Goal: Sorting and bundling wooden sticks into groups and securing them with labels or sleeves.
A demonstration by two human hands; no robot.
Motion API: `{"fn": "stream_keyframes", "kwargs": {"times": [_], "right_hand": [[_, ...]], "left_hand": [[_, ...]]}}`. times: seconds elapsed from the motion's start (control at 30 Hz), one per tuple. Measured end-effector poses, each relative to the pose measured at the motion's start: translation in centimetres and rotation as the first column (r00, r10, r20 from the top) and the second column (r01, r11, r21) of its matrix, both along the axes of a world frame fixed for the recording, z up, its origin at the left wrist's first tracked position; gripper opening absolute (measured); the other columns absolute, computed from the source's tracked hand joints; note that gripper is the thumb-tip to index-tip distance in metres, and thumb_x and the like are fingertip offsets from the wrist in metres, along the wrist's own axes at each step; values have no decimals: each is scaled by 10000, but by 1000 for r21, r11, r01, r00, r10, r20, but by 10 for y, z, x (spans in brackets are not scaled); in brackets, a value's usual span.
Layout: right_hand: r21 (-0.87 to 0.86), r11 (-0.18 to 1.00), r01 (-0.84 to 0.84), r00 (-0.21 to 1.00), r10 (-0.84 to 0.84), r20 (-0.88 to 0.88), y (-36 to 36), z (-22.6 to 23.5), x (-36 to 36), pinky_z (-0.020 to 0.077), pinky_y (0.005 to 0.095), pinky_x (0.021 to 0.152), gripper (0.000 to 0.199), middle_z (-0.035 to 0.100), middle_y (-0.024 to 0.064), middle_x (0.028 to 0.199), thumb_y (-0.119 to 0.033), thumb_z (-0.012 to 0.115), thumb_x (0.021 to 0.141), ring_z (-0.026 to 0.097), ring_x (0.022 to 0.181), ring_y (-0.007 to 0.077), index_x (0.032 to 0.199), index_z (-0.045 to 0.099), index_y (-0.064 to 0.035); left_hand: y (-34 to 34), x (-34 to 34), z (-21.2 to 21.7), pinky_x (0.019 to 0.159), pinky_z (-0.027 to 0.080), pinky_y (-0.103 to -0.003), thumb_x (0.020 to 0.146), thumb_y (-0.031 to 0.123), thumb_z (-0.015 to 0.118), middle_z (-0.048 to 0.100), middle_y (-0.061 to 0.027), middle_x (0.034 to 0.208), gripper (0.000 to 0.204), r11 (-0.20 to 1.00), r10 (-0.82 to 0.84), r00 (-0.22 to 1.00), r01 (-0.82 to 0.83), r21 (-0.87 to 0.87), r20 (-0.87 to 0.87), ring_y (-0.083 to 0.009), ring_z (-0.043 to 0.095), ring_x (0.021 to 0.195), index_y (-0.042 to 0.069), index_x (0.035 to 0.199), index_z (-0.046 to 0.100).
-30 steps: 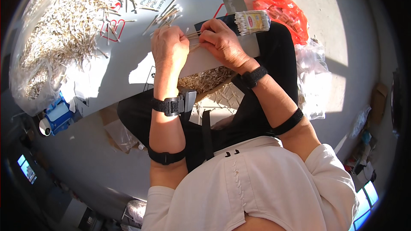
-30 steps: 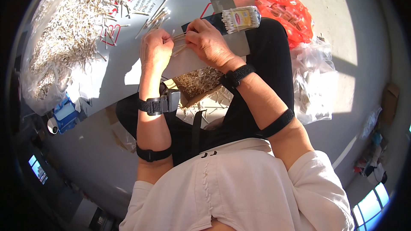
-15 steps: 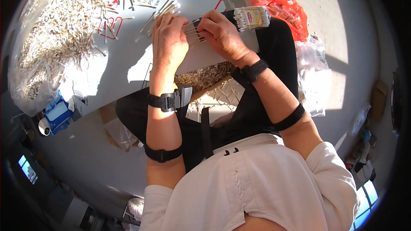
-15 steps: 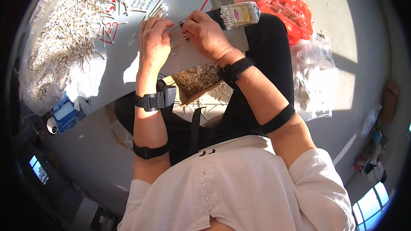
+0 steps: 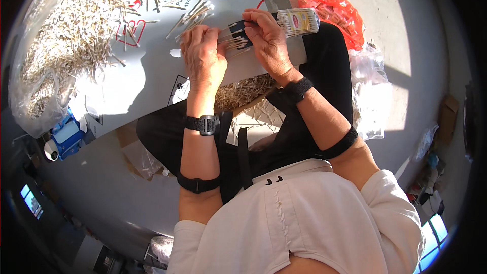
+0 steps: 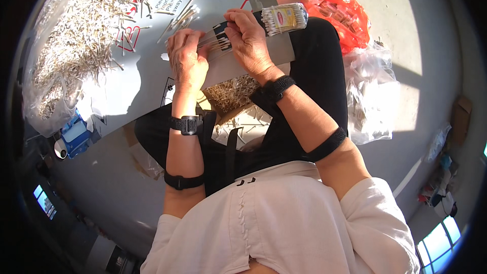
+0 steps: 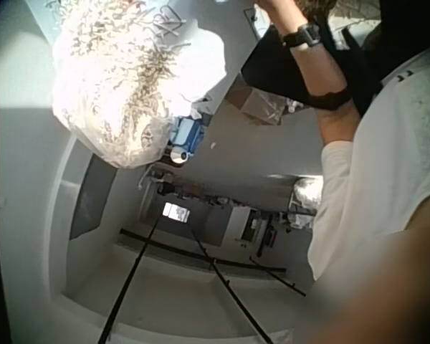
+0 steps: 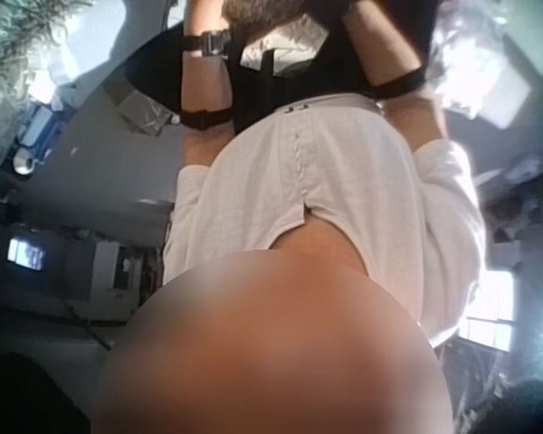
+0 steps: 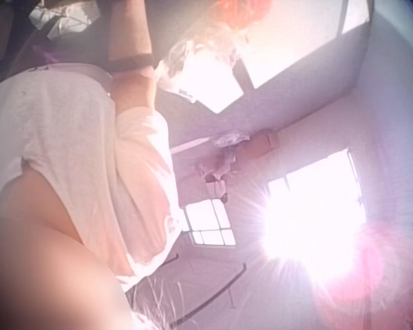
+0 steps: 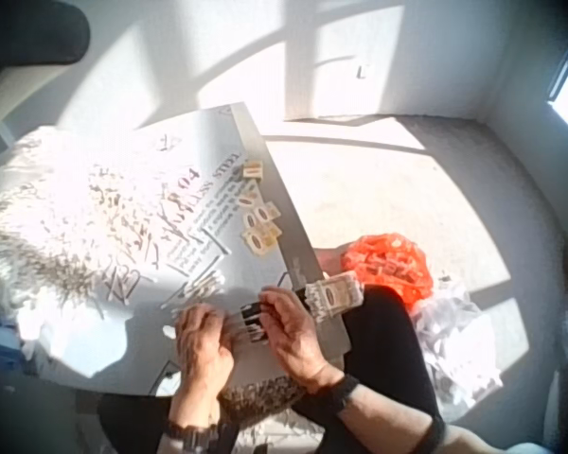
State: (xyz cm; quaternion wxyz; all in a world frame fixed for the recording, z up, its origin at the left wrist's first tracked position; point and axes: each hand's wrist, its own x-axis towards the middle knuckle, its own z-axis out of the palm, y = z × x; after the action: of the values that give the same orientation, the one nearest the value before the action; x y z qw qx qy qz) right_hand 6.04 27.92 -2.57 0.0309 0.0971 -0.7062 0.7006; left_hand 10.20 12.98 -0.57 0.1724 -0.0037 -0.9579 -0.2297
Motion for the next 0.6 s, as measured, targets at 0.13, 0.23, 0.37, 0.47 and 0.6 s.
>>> {"fn": "stream_keyframes", "kwargs": {"times": [0.13, 0.23, 0.37, 0.47, 0.6], "right_hand": [[163, 980, -119, 989, 102, 105, 6, 5, 2, 486, 245, 915, 227, 566, 83, 1213, 53, 590, 904, 586, 1053, 142, 1129, 614, 32], [299, 938, -175, 983, 149, 108, 8, 6, -2, 475, 248, 943, 227, 566, 93, 1225, 56, 563, 922, 570, 1112, 146, 1144, 606, 41], [60, 995, -75, 997, 76, -5, 2, 1, -6, 438, 261, 1001, 268, 560, 100, 1294, 4, 534, 963, 542, 1180, 158, 1225, 588, 22], [-25, 996, -90, 996, 90, -19, -5, -1, -6, 418, 284, 1024, 282, 545, 129, 1345, -33, 516, 986, 527, 1224, 197, 1259, 574, 8], [-92, 991, -99, 995, 101, 22, -15, -7, -6, 392, 275, 1056, 321, 535, 97, 1376, -79, 482, 1019, 507, 1235, 155, 1323, 544, 5]], "left_hand": [[-3, -1, -5, 950, 426, -429, 663, -15, 765, 594, -75, 1035, 364, 1000, -5, 999, 4, 26, 53, -307, 538, 1046, 70, 999, 654], [2, -2, -7, 966, 421, -431, 684, -46, 736, 597, -88, 1090, 408, 995, 26, 1000, -27, 95, 14, -311, 541, 1063, 67, 1064, 641], [11, 1, -14, 1021, 418, -419, 760, -94, 639, 581, -120, 1223, 474, 964, 34, 996, -12, 265, -77, -333, 528, 1165, 64, 1204, 588], [16, 4, -23, 1064, 396, -393, 828, -81, 580, 574, -118, 1271, 453, 873, 34, 998, -1, 487, -59, -313, 518, 1220, 48, 1262, 559], [20, 0, -29, 1082, 372, -363, 924, 6, 544, 579, -99, 1273, 340, 640, 59, 995, 27, 768, -85, -226, 522, 1225, 11, 1264, 559]]}}
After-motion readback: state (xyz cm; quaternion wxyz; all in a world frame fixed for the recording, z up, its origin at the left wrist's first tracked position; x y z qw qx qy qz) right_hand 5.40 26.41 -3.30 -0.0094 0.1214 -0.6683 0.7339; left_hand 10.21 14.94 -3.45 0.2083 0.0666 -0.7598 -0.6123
